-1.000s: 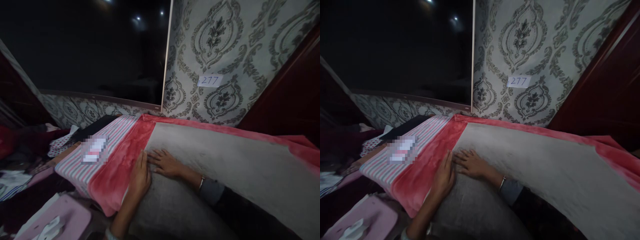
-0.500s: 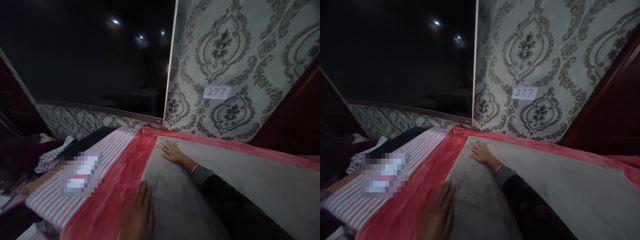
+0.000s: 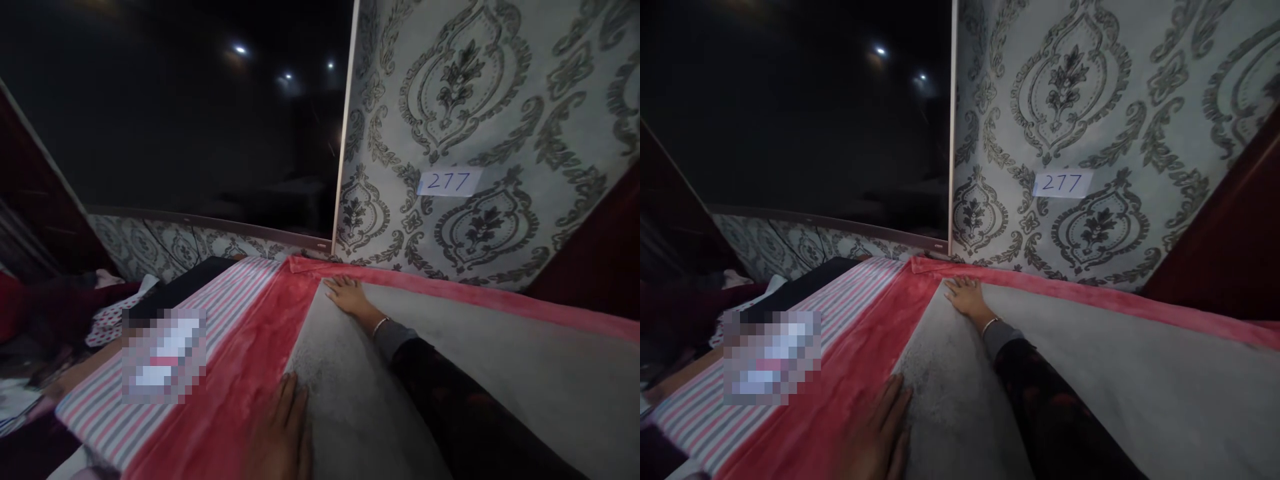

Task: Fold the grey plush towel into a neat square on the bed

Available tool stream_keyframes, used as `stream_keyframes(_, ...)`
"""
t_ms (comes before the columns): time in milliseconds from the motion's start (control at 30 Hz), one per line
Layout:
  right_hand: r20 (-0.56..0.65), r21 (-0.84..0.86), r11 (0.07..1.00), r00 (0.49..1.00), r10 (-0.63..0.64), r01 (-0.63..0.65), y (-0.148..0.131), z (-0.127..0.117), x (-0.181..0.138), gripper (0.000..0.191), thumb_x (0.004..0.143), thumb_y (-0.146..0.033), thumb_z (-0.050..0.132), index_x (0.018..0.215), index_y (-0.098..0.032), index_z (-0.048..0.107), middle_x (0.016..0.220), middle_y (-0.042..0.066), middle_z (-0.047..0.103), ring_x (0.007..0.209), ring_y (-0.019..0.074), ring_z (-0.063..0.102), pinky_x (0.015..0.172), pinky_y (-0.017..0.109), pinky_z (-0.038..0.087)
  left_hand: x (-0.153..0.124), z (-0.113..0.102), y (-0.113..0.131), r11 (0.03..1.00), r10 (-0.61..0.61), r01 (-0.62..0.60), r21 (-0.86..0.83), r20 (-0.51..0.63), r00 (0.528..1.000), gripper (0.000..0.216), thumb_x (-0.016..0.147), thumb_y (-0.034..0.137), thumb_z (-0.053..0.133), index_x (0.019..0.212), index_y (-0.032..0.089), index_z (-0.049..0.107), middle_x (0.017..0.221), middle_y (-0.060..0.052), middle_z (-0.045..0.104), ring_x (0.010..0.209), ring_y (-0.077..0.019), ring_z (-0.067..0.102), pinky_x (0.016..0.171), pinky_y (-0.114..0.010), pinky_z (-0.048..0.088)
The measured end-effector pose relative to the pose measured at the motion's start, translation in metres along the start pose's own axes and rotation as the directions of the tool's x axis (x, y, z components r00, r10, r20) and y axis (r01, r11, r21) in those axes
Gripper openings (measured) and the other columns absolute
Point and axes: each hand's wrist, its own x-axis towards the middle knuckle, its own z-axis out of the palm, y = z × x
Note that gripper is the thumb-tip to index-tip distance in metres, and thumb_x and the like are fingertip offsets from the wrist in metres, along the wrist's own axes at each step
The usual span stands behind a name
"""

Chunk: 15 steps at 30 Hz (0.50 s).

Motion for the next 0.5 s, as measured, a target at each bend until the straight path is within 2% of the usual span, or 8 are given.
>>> stream_keyframes(67,-0.009,0.008,1.000,1.000,0.022,-0.022,-0.012,-0.006,-0.015,0.055,0.102,-0.049,0.026,0.153,-0.030,0.036,0.162,0.007,0.024,0.148,0.0322,0.017,0.113,0.063,0.018,0.006,-0.009,0.004,0.999,-0.031,0.031,-0.006,0.051,0.998,0.053,0.086,0.024,0.050,0.138,0.027,0.056,0.143,-0.008,0.056,0.123,-0.0289,0.060,0.096,-0.047,0.057)
stream_keyframes(133,0.007,0.033,0.999,1.000,0.003,-0.003,-0.025,-0.009,-0.044,0.056,0.102,-0.051,0.025,0.154,-0.030,0.035,0.162,0.008,0.023,0.148,0.0318,0.018,0.113,0.061,0.021,0.012,-0.017,0.007,0.998,-0.061,0.064,-0.023,0.112,0.992,0.050,0.087,0.025,0.048,0.136,0.025,0.058,0.143,-0.009,0.056,0.125,-0.0296,0.058,0.099,-0.049,0.054)
stream_keyframes(233,0.024,0.092,0.985,0.989,-0.146,0.143,-0.038,-0.005,-0.111,0.060,0.101,-0.058,0.030,0.155,-0.032,0.031,0.163,0.006,0.019,0.149,0.0313,0.016,0.116,0.058,0.019,0.018,-0.024,0.010,0.993,-0.096,0.107,-0.049,0.199,0.975,0.048,0.088,0.026,0.047,0.135,0.022,0.059,0.144,-0.011,0.055,0.130,-0.0301,0.054,0.104,-0.052,0.049)
stream_keyframes(333,0.040,0.107,0.966,0.969,-0.243,0.237,-0.030,0.000,-0.183,0.063,0.099,-0.060,0.035,0.156,-0.034,0.028,0.164,0.004,0.017,0.150,0.0310,0.011,0.117,0.058,0.015,0.024,-0.024,0.011,0.990,-0.105,0.125,-0.070,0.244,0.964,0.046,0.090,0.027,0.044,0.132,0.020,0.060,0.144,-0.012,0.055,0.134,-0.0293,0.049,0.109,-0.052,0.045)
stream_keyframes(400,0.068,0.082,0.979,0.979,-0.194,0.188,-0.011,-0.001,-0.220,0.062,0.100,-0.058,0.036,0.156,-0.034,0.026,0.163,0.005,0.018,0.150,0.0308,0.013,0.117,0.058,0.016,0.027,-0.024,0.011,0.989,-0.102,0.125,-0.075,0.253,0.962,0.044,0.092,0.027,0.042,0.130,0.018,0.061,0.144,-0.012,0.054,0.135,-0.0283,0.048,0.111,-0.050,0.043)
stream_keyframes(500,0.076,0.004,0.999,0.996,0.045,-0.046,0.027,-0.009,-0.258,0.058,0.102,-0.052,0.033,0.156,-0.031,0.029,0.162,0.007,0.020,0.149,0.0324,0.017,0.116,0.060,0.018,0.032,-0.026,0.012,0.992,-0.090,0.112,-0.066,0.272,0.958,0.044,0.094,0.028,0.038,0.130,0.015,0.060,0.143,-0.014,0.054,0.135,-0.0282,0.048,0.112,-0.047,0.042)
